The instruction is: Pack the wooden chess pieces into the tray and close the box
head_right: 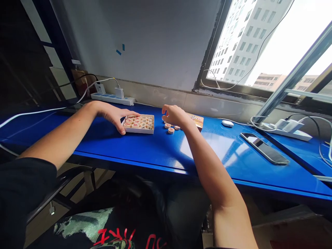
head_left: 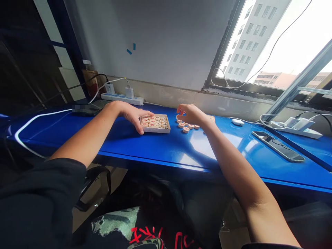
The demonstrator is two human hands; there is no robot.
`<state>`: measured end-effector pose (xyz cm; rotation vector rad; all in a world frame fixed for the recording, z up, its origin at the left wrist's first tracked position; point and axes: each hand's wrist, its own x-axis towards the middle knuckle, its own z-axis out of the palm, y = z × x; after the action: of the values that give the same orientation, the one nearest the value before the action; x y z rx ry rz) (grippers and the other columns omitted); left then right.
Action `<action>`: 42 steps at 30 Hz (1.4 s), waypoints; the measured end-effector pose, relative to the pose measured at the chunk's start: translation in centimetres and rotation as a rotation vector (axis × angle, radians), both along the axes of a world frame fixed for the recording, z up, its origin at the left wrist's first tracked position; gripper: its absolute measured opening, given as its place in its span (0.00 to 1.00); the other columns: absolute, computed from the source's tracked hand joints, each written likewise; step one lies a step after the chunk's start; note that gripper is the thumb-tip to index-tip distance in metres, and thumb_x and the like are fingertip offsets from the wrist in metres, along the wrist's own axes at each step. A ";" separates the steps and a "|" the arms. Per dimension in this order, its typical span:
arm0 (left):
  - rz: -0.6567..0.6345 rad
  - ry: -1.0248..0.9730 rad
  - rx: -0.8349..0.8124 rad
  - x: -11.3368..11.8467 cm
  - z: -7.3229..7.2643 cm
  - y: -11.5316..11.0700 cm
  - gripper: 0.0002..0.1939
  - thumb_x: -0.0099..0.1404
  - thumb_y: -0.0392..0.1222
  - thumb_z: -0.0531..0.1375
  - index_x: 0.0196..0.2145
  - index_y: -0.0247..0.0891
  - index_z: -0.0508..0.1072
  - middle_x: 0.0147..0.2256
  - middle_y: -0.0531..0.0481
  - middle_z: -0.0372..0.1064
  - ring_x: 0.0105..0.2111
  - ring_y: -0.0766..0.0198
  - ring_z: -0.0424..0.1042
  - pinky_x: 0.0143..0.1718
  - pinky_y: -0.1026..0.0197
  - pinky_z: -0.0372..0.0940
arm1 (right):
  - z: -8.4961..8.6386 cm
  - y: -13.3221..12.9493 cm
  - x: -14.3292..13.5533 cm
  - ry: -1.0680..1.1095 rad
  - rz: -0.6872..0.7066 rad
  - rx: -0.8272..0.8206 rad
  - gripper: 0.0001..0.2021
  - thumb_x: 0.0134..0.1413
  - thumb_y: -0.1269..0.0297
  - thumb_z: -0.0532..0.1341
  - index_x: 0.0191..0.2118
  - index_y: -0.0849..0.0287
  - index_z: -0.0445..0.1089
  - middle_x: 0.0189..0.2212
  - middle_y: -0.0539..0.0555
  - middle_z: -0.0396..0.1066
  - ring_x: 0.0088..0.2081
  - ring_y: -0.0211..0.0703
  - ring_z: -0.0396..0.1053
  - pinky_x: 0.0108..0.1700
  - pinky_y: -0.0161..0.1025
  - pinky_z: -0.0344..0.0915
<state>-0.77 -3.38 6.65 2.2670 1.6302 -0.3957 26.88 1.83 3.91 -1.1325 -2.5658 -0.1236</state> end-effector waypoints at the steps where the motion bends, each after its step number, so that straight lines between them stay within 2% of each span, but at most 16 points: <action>1: -0.002 0.002 0.001 0.1 0.0 0.0 0.64 0.40 0.64 0.67 0.68 0.48 0.38 0.66 0.45 0.45 0.63 0.45 0.48 0.61 0.52 0.48 | 0.0 0.0 0.0 -0.001 0.000 0.000 0.12 0.53 0.64 0.58 0.44 0.57 0.69 0.39 0.53 0.74 0.36 0.42 0.69 0.34 0.35 0.60; 11: -0.031 0.010 0.027 1.6 -0.7 0.0 0.67 0.38 0.66 0.66 0.68 0.45 0.36 0.66 0.44 0.44 0.63 0.42 0.46 0.61 0.51 0.46 | -0.2 -0.8 -0.5 -0.040 0.001 0.017 0.13 0.56 0.61 0.56 0.45 0.57 0.70 0.40 0.54 0.75 0.38 0.44 0.70 0.35 0.36 0.60; 17: -0.182 -0.087 0.047 3.7 -1.6 -0.4 0.65 0.40 0.65 0.65 0.68 0.49 0.35 0.63 0.49 0.51 0.61 0.43 0.50 0.61 0.52 0.48 | -0.7 -1.5 -2.0 -0.112 0.100 0.029 0.12 0.57 0.61 0.55 0.44 0.56 0.70 0.39 0.54 0.75 0.39 0.45 0.70 0.38 0.37 0.60; 23: -0.185 -0.102 0.029 4.3 -1.6 -0.7 0.66 0.39 0.66 0.65 0.67 0.51 0.33 0.63 0.50 0.49 0.62 0.44 0.49 0.61 0.53 0.47 | -0.5 -1.7 -2.4 -0.112 0.150 0.027 0.13 0.58 0.63 0.54 0.47 0.58 0.69 0.42 0.57 0.74 0.46 0.48 0.68 0.44 0.39 0.61; 26: -0.168 -0.106 0.021 3.6 -1.3 -0.5 0.63 0.41 0.66 0.64 0.67 0.51 0.35 0.65 0.49 0.46 0.63 0.45 0.47 0.62 0.52 0.45 | 0.2 -1.6 -1.3 -0.058 0.113 0.043 0.14 0.59 0.65 0.54 0.48 0.61 0.70 0.45 0.58 0.73 0.48 0.48 0.67 0.46 0.39 0.62; 30: -0.102 -0.096 -0.008 1.5 -0.7 -0.1 0.60 0.43 0.64 0.65 0.67 0.51 0.39 0.66 0.49 0.43 0.64 0.46 0.45 0.62 0.52 0.45 | 1.2 -1.4 0.6 0.014 0.006 0.051 0.15 0.59 0.67 0.54 0.49 0.62 0.70 0.44 0.58 0.73 0.45 0.46 0.69 0.44 0.38 0.63; 35: -0.041 -0.093 0.014 -0.3 -0.7 0.9 0.61 0.43 0.64 0.64 0.68 0.49 0.37 0.67 0.47 0.40 0.65 0.45 0.42 0.62 0.51 0.43 | 1.5 -0.5 2.0 0.034 -0.101 -0.002 0.14 0.58 0.66 0.55 0.48 0.61 0.70 0.44 0.58 0.73 0.41 0.45 0.71 0.40 0.36 0.63; 38: -0.104 -0.147 0.023 0.2 -1.3 2.2 0.60 0.45 0.64 0.64 0.68 0.48 0.36 0.67 0.47 0.39 0.64 0.47 0.43 0.62 0.53 0.44 | 1.4 -0.1 2.3 0.044 -0.135 -0.032 0.14 0.58 0.65 0.56 0.49 0.60 0.70 0.44 0.58 0.73 0.41 0.45 0.71 0.39 0.36 0.63; 42: -0.200 -0.212 0.032 2.7 -2.4 3.6 0.59 0.46 0.63 0.64 0.68 0.49 0.36 0.66 0.49 0.41 0.63 0.48 0.46 0.61 0.55 0.46 | 1.4 0.4 2.9 0.091 -0.119 -0.008 0.14 0.58 0.63 0.56 0.48 0.60 0.70 0.43 0.57 0.73 0.41 0.45 0.70 0.40 0.37 0.64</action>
<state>1.96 0.24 4.27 2.4116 1.3220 -0.1681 29.75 2.23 5.30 -1.2640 -2.4220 -0.0879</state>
